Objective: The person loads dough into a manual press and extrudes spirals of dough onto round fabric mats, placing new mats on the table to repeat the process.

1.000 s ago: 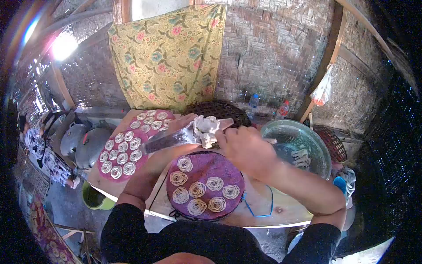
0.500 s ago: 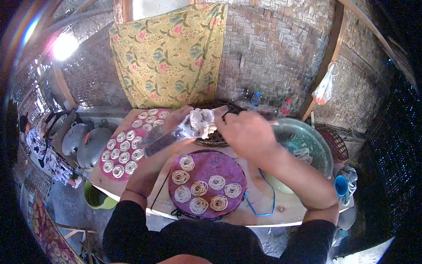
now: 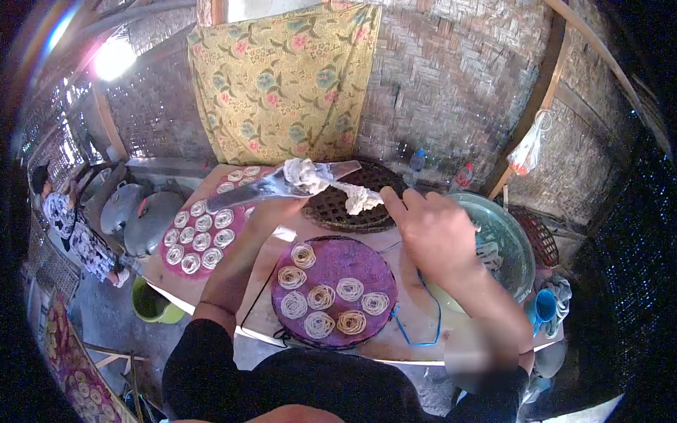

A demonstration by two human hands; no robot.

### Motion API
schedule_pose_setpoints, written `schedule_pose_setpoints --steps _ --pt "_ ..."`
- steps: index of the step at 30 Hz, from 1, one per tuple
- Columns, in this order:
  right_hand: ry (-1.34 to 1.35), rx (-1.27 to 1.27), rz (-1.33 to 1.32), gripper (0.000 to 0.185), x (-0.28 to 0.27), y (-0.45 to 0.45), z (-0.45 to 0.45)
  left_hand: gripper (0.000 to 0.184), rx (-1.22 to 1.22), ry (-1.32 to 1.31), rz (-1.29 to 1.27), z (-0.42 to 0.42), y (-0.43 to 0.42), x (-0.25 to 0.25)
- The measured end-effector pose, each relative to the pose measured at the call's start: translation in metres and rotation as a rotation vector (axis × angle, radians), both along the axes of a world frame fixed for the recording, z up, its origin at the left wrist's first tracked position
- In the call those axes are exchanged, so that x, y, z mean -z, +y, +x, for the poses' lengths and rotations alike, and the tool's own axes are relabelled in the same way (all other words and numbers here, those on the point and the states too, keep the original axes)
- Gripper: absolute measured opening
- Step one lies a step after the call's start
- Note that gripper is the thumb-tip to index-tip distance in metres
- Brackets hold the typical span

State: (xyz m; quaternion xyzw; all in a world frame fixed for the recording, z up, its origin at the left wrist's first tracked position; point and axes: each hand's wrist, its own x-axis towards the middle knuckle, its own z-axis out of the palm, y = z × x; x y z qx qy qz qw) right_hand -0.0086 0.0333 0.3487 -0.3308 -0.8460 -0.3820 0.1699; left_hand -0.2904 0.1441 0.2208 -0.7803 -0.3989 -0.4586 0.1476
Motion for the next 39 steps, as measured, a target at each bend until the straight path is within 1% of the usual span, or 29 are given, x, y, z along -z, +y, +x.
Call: schedule_pose_setpoints --steps 4,6,7,8,9,11,13,14,15,16,17,18,19,20,21,22,23,24,25,26,27,29,30,31,33,34,35,36,39 --pt "-0.069 -0.025 -0.041 0.031 0.000 -0.009 -0.018 0.033 0.347 -0.347 -0.345 0.021 -0.008 0.014" --pt "-0.164 -0.114 -0.052 0.025 0.013 -0.009 -0.028 0.040 0.179 -0.173 -0.318 0.029 -0.044 -0.007" --pt "-0.157 -0.109 -0.066 0.025 0.024 -0.011 -0.027 0.042 -0.008 0.082 -0.151 0.033 -0.070 -0.025" --pt "-0.200 -0.083 -0.071 0.034 0.035 -0.012 -0.026 0.042 -0.005 0.090 -0.161 0.029 -0.060 -0.006" --pt "-0.238 -0.059 -0.074 0.042 0.043 -0.016 -0.025 0.043 0.188 -0.046 -0.246 0.019 -0.039 0.026" --pt "-0.179 -0.028 -0.098 0.039 0.045 -0.030 -0.013 0.045 0.372 -0.176 -0.330 0.000 -0.024 0.045" --pt "-0.138 0.000 -0.099 0.037 0.034 -0.040 0.007 0.040 0.040 0.216 -0.098 -0.016 -0.018 0.037" --pt "0.074 -0.011 -0.192 0.037 0.025 -0.044 0.019 0.038 -0.131 0.402 0.025 -0.018 -0.014 0.033" --pt "0.287 -0.023 -0.285 0.037 0.019 -0.047 0.026 0.035 0.039 -0.110 -0.322 -0.012 -0.036 0.011" --pt "0.499 -0.057 -0.359 0.041 0.021 -0.043 0.027 0.032 0.008 -0.088 -0.190 -0.002 -0.037 0.004" --pt "0.504 -0.052 -0.351 0.041 0.032 -0.029 0.023 0.030 -0.018 -0.064 -0.065 0.013 -0.038 0.000" --pt "0.656 -0.225 -0.269 0.039 0.049 -0.007 0.014 0.031 -0.053 -0.012 0.011 0.031 -0.045 -0.010" --pt "0.771 -0.291 -0.294 0.038 0.064 0.001 0.005 0.032 -0.087 0.037 0.087 0.051 -0.050 -0.022" --pt "0.884 -0.365 -0.315 0.038 0.080 0.009 -0.005 0.031 -0.202 0.228 -0.010 0.070 -0.046 -0.034" --pt "0.968 -0.332 -0.451 0.038 0.094 0.009 -0.015 0.029 -0.027 -0.047 -0.107 0.079 -0.040 -0.031" --pt "0.971 -0.331 -0.450 0.038 0.111 0.012 -0.022 0.027 0.165 -0.332 -0.163 0.088 -0.034 -0.027" --pt "1.045 -0.279 -0.510 0.038 0.129 0.014 -0.028 0.025 -0.207 -0.061 -0.114 0.093 -0.044 -0.041" --pt "1.117 -0.226 -0.572 0.038 0.139 0.011 -0.027 0.025 -0.207 -0.058 -0.115 0.093 -0.041 -0.035" --pt "1.120 -0.231 -0.569 0.038 0.144 0.002 -0.021 0.025 0.098 -0.368 -0.258 0.089 -0.032 -0.026" --pt "1.089 -0.231 -0.699 0.036 0.149 -0.009 -0.012 0.024 0.408 -0.672 -0.397 0.083 -0.024 -0.017" --pt "1.052 -0.233 -0.826 0.034 0.149 -0.011 -0.004 0.024 0.405 -0.665 -0.391 0.077 -0.020 -0.013" --pt "1.057 -0.218 -0.838 0.032 0.147 0.003 0.025 0.024 0.241 -0.442 -0.154 0.070 -0.015 -0.007" --pt "1.057 -0.203 -0.848 0.031 0.145 0.011 0.032 0.035 0.221 -0.460 -0.203 0.082 -0.024 -0.021" --pt "1.058 -0.189 -0.857 0.030 0.143 0.019 0.039 0.035 0.221 -0.460 -0.207 0.090 -0.032 -0.034" --pt "1.226 -0.202 -0.945 0.027 0.141 0.040 0.043 0.032 -0.076 -0.122 -0.018 0.103 -0.045 -0.044" --pt "1.248 -0.140 -1.049 0.027 0.140 0.042 0.042 0.039 -0.193 -0.115 -0.060 0.111 -0.037 -0.042" --pt "1.246 -0.144 -1.052 0.027 0.148 0.048 0.042 0.039 -0.198 -0.115 -0.059 0.114 -0.030 -0.042" --pt "1.212 -0.245 -0.917 0.030 0.163 0.056 0.042 0.040 -0.211 -0.076 -0.071 0.116 -0.023 -0.041" --pt "1.092 -0.239 -0.785 0.033 0.182 0.055 0.046 0.038 -0.252 -0.033 -0.119 0.121 -0.001 -0.030"
